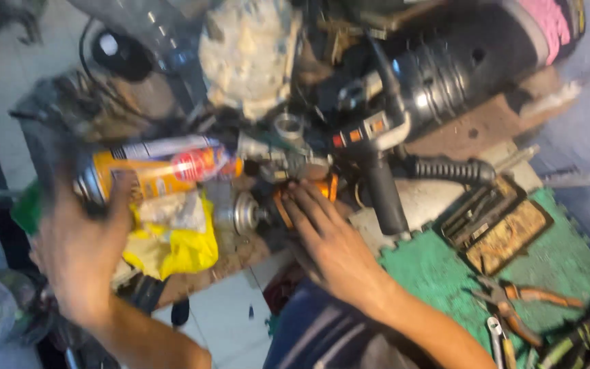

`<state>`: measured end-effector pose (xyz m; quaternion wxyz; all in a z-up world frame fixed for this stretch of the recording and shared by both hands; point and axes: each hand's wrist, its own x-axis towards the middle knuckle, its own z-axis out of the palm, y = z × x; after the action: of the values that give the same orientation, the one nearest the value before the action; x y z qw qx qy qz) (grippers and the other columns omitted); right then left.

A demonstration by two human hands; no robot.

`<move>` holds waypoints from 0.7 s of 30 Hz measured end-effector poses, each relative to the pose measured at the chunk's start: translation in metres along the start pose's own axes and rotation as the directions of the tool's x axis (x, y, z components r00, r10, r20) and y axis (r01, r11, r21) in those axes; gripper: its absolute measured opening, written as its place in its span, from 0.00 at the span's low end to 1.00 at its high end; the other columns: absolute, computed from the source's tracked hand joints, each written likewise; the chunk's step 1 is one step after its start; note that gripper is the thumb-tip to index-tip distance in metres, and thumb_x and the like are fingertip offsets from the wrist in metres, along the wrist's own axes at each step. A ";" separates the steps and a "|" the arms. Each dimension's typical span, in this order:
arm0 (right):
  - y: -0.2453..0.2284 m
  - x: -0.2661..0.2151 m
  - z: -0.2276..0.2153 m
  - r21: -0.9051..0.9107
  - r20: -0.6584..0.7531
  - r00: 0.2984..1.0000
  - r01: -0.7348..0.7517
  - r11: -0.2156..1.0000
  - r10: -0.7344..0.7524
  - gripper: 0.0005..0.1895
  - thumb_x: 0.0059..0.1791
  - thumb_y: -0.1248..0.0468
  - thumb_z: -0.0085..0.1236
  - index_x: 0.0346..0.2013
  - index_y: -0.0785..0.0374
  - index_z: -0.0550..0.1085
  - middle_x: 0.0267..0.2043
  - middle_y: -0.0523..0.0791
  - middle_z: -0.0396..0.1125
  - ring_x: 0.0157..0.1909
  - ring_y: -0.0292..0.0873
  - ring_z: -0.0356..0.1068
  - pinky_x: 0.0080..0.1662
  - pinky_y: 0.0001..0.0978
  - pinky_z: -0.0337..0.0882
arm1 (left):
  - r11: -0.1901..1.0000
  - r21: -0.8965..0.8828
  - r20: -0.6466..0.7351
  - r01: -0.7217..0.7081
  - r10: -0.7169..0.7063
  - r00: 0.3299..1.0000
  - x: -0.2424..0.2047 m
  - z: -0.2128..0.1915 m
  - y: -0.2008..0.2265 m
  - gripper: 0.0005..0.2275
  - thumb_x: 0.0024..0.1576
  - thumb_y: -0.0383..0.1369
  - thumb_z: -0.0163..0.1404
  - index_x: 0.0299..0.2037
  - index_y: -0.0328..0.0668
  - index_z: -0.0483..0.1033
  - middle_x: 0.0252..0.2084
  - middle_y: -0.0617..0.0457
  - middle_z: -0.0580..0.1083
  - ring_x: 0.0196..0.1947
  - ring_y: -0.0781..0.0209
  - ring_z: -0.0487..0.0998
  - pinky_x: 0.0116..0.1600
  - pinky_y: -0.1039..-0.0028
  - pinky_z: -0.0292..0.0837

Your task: The person works on a motorcycle handlebar assembly on a cluttered workbench. They use a hammer to tap a metal component on the handlebar, then use pliers to adjust a part near the grip. The person also handles a spray can and a yellow cloth during the process.

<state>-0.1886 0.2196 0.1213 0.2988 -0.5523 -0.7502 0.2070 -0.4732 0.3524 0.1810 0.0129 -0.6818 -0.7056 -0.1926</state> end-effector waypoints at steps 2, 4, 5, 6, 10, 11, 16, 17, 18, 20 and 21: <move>0.002 0.009 -0.002 -0.007 -0.010 1.000 0.004 1.000 -0.004 0.40 0.43 0.66 0.61 0.67 0.75 0.58 0.72 0.60 0.51 0.75 0.64 0.48 0.68 0.50 0.57 | 0.985 0.108 0.110 0.131 -0.143 0.984 -0.002 -0.013 0.031 0.36 0.62 0.57 0.59 0.72 0.44 0.64 0.60 0.26 0.70 0.59 0.25 0.70 0.61 0.43 0.64; 0.001 0.003 0.000 -0.011 -0.003 1.000 -0.019 1.000 0.019 0.39 0.45 0.65 0.61 0.67 0.75 0.58 0.71 0.60 0.51 0.75 0.64 0.48 0.69 0.50 0.56 | 0.942 0.234 0.231 0.240 -0.294 0.928 -0.013 -0.018 0.050 0.37 0.55 0.59 0.60 0.74 0.58 0.66 0.54 0.26 0.74 0.55 0.25 0.72 0.58 0.42 0.65; 0.002 -0.001 0.000 -0.012 0.002 1.000 -0.008 1.000 0.008 0.38 0.45 0.65 0.61 0.67 0.75 0.59 0.71 0.61 0.51 0.75 0.64 0.48 0.69 0.50 0.57 | 0.951 0.175 0.165 0.254 -0.282 0.945 -0.017 -0.016 0.056 0.35 0.55 0.57 0.60 0.71 0.55 0.67 0.54 0.28 0.73 0.54 0.25 0.72 0.56 0.41 0.65; 0.004 0.001 -0.002 -0.019 -0.008 1.000 0.008 1.000 -0.008 0.37 0.45 0.65 0.61 0.66 0.76 0.60 0.72 0.62 0.51 0.75 0.64 0.48 0.68 0.50 0.57 | 0.961 0.107 0.088 0.255 -0.265 0.960 -0.014 -0.015 0.063 0.33 0.55 0.56 0.60 0.68 0.51 0.69 0.55 0.29 0.73 0.53 0.25 0.72 0.54 0.40 0.64; 0.008 -0.009 -0.022 0.000 -0.095 0.995 0.026 1.000 -0.026 0.32 0.47 0.65 0.62 0.63 0.74 0.64 0.70 0.60 0.54 0.73 0.63 0.54 0.67 0.49 0.62 | 0.981 0.178 -0.226 -0.080 0.120 0.967 -0.038 0.018 0.060 0.31 0.60 0.52 0.65 0.64 0.37 0.72 0.63 0.23 0.69 0.58 0.24 0.69 0.54 0.42 0.66; 0.011 -0.013 -0.031 0.002 -0.171 0.985 0.010 1.000 -0.010 0.27 0.47 0.66 0.63 0.59 0.72 0.67 0.67 0.58 0.58 0.70 0.60 0.59 0.64 0.46 0.66 | 0.993 0.059 -0.196 -0.101 0.111 0.974 -0.042 0.024 0.072 0.28 0.60 0.48 0.62 0.64 0.38 0.73 0.59 0.29 0.69 0.58 0.29 0.70 0.59 0.44 0.66; 0.045 -0.024 -0.084 -0.053 -0.463 0.884 -0.101 0.993 0.065 0.16 0.47 0.71 0.62 0.50 0.66 0.74 0.55 0.50 0.71 0.55 0.49 0.76 0.55 0.35 0.77 | 0.795 -0.255 -0.204 -0.551 0.513 0.834 -0.058 0.040 0.171 0.22 0.56 0.41 0.63 0.56 0.39 0.75 0.65 0.37 0.67 0.70 0.34 0.64 0.71 0.45 0.62; 0.052 -0.019 -0.095 -0.099 -0.493 0.862 -0.195 0.976 0.122 0.18 0.48 0.72 0.61 0.52 0.66 0.74 0.55 0.51 0.70 0.54 0.50 0.75 0.54 0.36 0.75 | 0.731 -0.356 -0.190 -0.582 0.553 0.811 -0.062 0.046 0.184 0.22 0.56 0.40 0.63 0.56 0.38 0.74 0.64 0.38 0.67 0.70 0.36 0.64 0.72 0.48 0.63; 0.059 -0.016 -0.106 -0.140 -0.529 0.830 -0.292 0.946 0.178 0.19 0.49 0.72 0.60 0.55 0.67 0.73 0.56 0.52 0.70 0.53 0.51 0.74 0.53 0.38 0.74 | 0.652 -0.455 -0.183 -0.606 0.598 0.781 -0.065 0.052 0.198 0.22 0.57 0.40 0.62 0.56 0.37 0.73 0.63 0.40 0.68 0.69 0.37 0.64 0.72 0.51 0.64; 0.077 -0.007 -0.115 -0.137 -0.528 0.812 -0.370 0.919 0.249 0.19 0.50 0.71 0.61 0.56 0.69 0.73 0.54 0.53 0.70 0.52 0.53 0.74 0.52 0.39 0.73 | 0.641 -0.485 -0.152 -0.595 0.609 0.779 -0.071 0.069 0.213 0.23 0.58 0.40 0.61 0.59 0.36 0.72 0.63 0.39 0.68 0.69 0.37 0.65 0.71 0.51 0.65; 0.086 -0.003 -0.119 -0.131 -0.525 0.791 -0.442 0.887 0.316 0.20 0.50 0.70 0.62 0.57 0.70 0.73 0.53 0.55 0.69 0.50 0.54 0.74 0.50 0.41 0.73 | 0.632 -0.511 -0.121 -0.583 0.618 0.777 -0.074 0.078 0.221 0.24 0.59 0.40 0.60 0.61 0.35 0.70 0.64 0.39 0.68 0.69 0.37 0.65 0.71 0.51 0.66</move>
<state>-0.0465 0.2403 0.1533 0.3594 -0.7591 -0.5423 0.0215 -0.2349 0.3030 0.1440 -0.1320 -0.8599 -0.3585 -0.3385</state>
